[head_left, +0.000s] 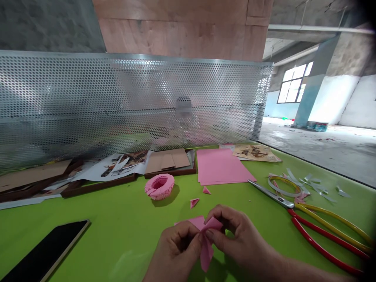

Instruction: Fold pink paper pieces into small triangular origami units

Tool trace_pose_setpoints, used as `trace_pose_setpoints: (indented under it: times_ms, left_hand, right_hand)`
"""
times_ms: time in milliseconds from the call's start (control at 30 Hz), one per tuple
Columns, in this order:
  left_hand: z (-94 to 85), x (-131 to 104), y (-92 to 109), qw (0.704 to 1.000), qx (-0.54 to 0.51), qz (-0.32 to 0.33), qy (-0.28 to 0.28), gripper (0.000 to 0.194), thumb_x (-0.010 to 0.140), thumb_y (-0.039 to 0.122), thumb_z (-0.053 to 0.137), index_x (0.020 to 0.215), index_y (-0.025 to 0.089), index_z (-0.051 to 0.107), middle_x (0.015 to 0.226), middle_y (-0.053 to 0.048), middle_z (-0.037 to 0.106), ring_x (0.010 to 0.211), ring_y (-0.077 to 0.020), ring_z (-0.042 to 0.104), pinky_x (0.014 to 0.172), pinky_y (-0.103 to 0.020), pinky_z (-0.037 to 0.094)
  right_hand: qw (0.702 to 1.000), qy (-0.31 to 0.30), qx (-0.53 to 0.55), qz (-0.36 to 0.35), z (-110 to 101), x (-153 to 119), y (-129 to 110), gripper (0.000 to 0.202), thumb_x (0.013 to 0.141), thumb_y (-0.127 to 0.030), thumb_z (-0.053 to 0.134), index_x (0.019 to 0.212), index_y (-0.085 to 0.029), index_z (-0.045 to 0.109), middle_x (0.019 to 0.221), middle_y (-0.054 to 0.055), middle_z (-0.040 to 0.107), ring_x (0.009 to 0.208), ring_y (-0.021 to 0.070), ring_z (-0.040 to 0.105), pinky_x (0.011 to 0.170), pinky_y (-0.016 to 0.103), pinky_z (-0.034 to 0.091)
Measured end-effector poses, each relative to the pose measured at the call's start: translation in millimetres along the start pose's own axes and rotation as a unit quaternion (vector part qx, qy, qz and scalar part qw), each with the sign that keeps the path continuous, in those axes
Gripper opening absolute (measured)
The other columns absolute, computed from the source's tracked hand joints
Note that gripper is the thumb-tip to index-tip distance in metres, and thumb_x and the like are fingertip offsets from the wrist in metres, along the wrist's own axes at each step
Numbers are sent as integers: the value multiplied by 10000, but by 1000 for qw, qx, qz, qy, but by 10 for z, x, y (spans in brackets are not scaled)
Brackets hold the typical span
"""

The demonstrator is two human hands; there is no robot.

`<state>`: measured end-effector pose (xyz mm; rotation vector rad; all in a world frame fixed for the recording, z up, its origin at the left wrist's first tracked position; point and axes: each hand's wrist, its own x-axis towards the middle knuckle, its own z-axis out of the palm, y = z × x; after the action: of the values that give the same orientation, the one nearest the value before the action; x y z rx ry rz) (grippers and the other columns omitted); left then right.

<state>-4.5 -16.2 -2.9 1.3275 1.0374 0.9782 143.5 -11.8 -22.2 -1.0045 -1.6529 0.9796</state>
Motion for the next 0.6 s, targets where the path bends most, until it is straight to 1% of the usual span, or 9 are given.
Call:
trace_pose_setpoints:
  times_ms: [100, 233, 300, 367, 500, 600]
  left_hand:
    - [-14, 6, -9, 1000, -8, -2, -6, 309, 667, 385, 664, 462, 159, 614, 445, 3, 575, 475, -125, 470, 510, -224, 351]
    - [-31, -3, 28, 1000, -12, -12, -15, 260, 706, 289, 630, 488, 148, 621, 446, 1, 584, 484, -128, 486, 538, -231, 365]
    - [-32, -13, 52, 1000, -11, -24, -14, 243, 717, 257, 608, 504, 140, 626, 434, 12, 568, 458, -114, 459, 515, -225, 344]
    - [-31, -24, 62, 999, -5, -39, -10, 238, 723, 240, 592, 513, 132, 623, 431, 23, 546, 446, -100, 420, 494, -218, 310]
    - [-30, -39, 35, 998, -12, -54, 10, 227, 729, 260, 592, 540, 133, 605, 464, 41, 495, 463, -89, 351, 490, -217, 263]
    - [-35, -39, -1, 997, -44, -62, 3, 225, 730, 275, 598, 553, 136, 607, 477, 43, 482, 467, -88, 342, 495, -222, 262]
  right_hand:
    - [999, 10, -21, -25, -1, 2, 2, 88, 704, -71, 569, 717, -158, 575, 640, -28, 527, 606, 116, 484, 569, 212, 403]
    - [994, 21, -36, -97, -15, 3, 7, 136, 680, -41, 593, 730, -164, 622, 664, -10, 564, 609, 118, 506, 570, 214, 414]
    - [992, 11, -29, -125, -28, 1, 14, 161, 675, -24, 593, 724, -169, 643, 684, 3, 575, 617, 121, 522, 575, 219, 425]
    - [990, -7, -18, -138, -47, -1, 21, 204, 670, -1, 579, 738, -174, 664, 714, 14, 578, 638, 126, 545, 588, 226, 440]
    - [987, -44, -13, -157, -108, 7, 18, 265, 667, 14, 559, 781, -184, 694, 753, 33, 601, 683, 142, 581, 622, 240, 466]
    - [982, -67, -24, -173, -152, 20, -14, 277, 676, 3, 556, 803, -192, 706, 781, 50, 630, 703, 153, 601, 644, 251, 479]
